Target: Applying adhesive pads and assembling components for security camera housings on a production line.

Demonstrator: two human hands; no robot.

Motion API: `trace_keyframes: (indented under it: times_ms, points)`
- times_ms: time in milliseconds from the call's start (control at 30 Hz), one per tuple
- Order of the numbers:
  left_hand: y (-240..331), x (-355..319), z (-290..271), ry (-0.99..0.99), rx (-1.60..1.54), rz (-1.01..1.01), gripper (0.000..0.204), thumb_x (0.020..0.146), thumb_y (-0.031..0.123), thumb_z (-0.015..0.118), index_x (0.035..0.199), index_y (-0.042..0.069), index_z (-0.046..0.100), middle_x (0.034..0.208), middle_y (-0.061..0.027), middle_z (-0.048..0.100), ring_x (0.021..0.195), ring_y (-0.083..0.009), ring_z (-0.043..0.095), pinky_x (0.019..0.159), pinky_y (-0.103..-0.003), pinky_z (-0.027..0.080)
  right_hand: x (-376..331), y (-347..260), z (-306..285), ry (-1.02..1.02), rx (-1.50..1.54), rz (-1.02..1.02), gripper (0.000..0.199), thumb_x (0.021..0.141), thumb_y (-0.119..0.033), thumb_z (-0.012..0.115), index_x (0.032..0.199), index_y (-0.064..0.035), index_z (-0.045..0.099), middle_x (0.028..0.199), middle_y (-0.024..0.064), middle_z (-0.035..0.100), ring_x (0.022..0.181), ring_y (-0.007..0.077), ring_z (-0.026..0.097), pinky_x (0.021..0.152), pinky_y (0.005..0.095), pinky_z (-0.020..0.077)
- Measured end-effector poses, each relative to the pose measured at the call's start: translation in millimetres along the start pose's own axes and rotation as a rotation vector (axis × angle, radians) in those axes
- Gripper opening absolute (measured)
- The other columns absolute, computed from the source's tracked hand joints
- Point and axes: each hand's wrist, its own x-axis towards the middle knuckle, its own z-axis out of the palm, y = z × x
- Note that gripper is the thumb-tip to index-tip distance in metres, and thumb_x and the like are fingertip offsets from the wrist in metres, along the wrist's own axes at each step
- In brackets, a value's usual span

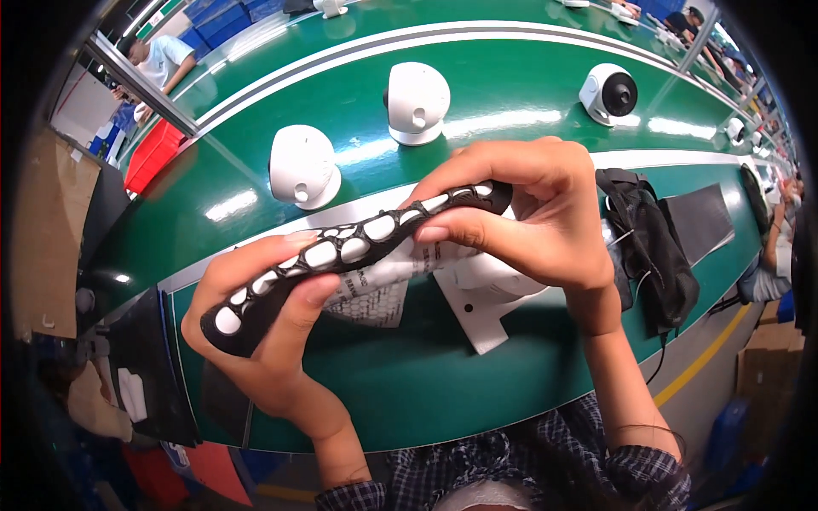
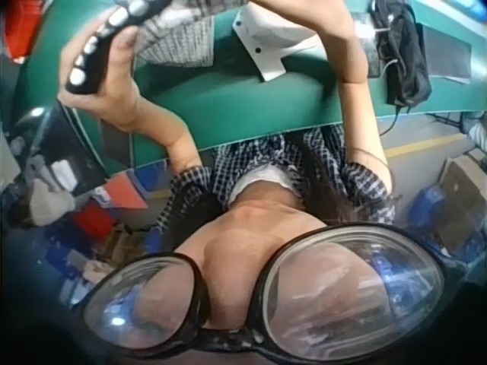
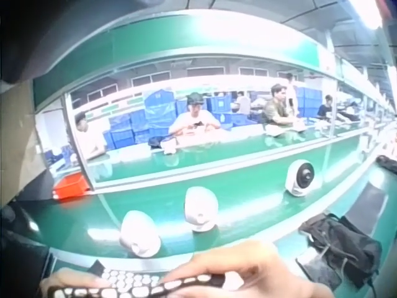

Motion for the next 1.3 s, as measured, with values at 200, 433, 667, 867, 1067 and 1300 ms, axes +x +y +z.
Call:
trace_keyframes:
  times_ms: [200,433,667,867,1067,1300]
  points:
    - [-0.7,4.2,9.1,0.105,0.041,-0.156,0.021,0.066,0.002,0.074,0.083,-0.004,0.066,0.076,-0.0093,0.066,0.071,-0.0134,0.06,0.069,-0.023,0.046,1.6,-0.6,6.1,0.093,0.138,0.121,0.025,0.07,0.002,0.073,0.094,0.0041,0.067,0.089,0.0108,0.067,0.085,0.0161,0.064,0.076,0.0252,0.0502]
    - [-0.9,4.9,18.7,0.197,0.147,-0.14,0.021,0.065,0.003,0.076,0.082,-0.004,0.066,0.073,-0.0089,0.066,0.067,-0.0122,0.06,0.068,-0.021,0.045,-2.7,5.2,8.1,0.192,-0.562,-0.296,0.034,0.066,0.002,0.075,0.098,0.0057,0.064,0.101,0.0178,0.066,0.088,0.0241,0.066,0.074,0.0282,0.0536]
    - [2.7,5.4,21.6,0.248,0.135,-0.108,0.021,0.066,0.004,0.076,0.082,-0.004,0.066,0.074,-0.0086,0.066,0.068,-0.0115,0.06,0.068,-0.021,0.046,-2.6,5.9,9.0,0.263,-0.723,-0.45,0.036,0.064,-0.003,0.079,0.096,0.0004,0.063,0.102,0.0152,0.065,0.096,0.0279,0.063,0.081,0.0341,0.0513]
    - [4.6,1.0,20.5,0.295,0.096,-0.116,0.02,0.066,0.005,0.075,0.082,-0.005,0.066,0.074,-0.0082,0.066,0.068,-0.0114,0.06,0.067,-0.022,0.046,-8.5,6.0,17.4,0.35,-0.912,-0.535,0.039,0.065,-0.011,0.081,0.097,-0.0074,0.061,0.099,0.0087,0.062,0.096,0.0273,0.06,0.086,0.0415,0.0476]
    - [12.0,-1.7,20.5,0.314,0.076,-0.143,0.023,0.065,0.008,0.076,0.081,-0.006,0.065,0.073,-0.007,0.065,0.065,-0.0116,0.059,0.066,-0.022,0.046,-16.0,-2.3,26.2,0.43,-0.935,-0.512,0.039,0.065,-0.018,0.082,0.096,-0.0099,0.059,0.095,0.0056,0.058,0.09,0.0248,0.06,0.085,0.0428,0.0475]
    - [24.0,-15.1,-11.0,0.208,0.04,-0.114,0.033,0.074,0.015,0.071,0.095,-0.008,0.06,0.079,-0.0068,0.064,0.069,-0.0138,0.059,0.069,-0.025,0.046,5.9,-20.8,2.1,0.035,-0.343,-0.481,0.043,0.064,-0.011,0.081,0.098,0.0064,0.061,0.092,0.019,0.062,0.083,0.0267,0.062,0.073,0.0357,0.0519]
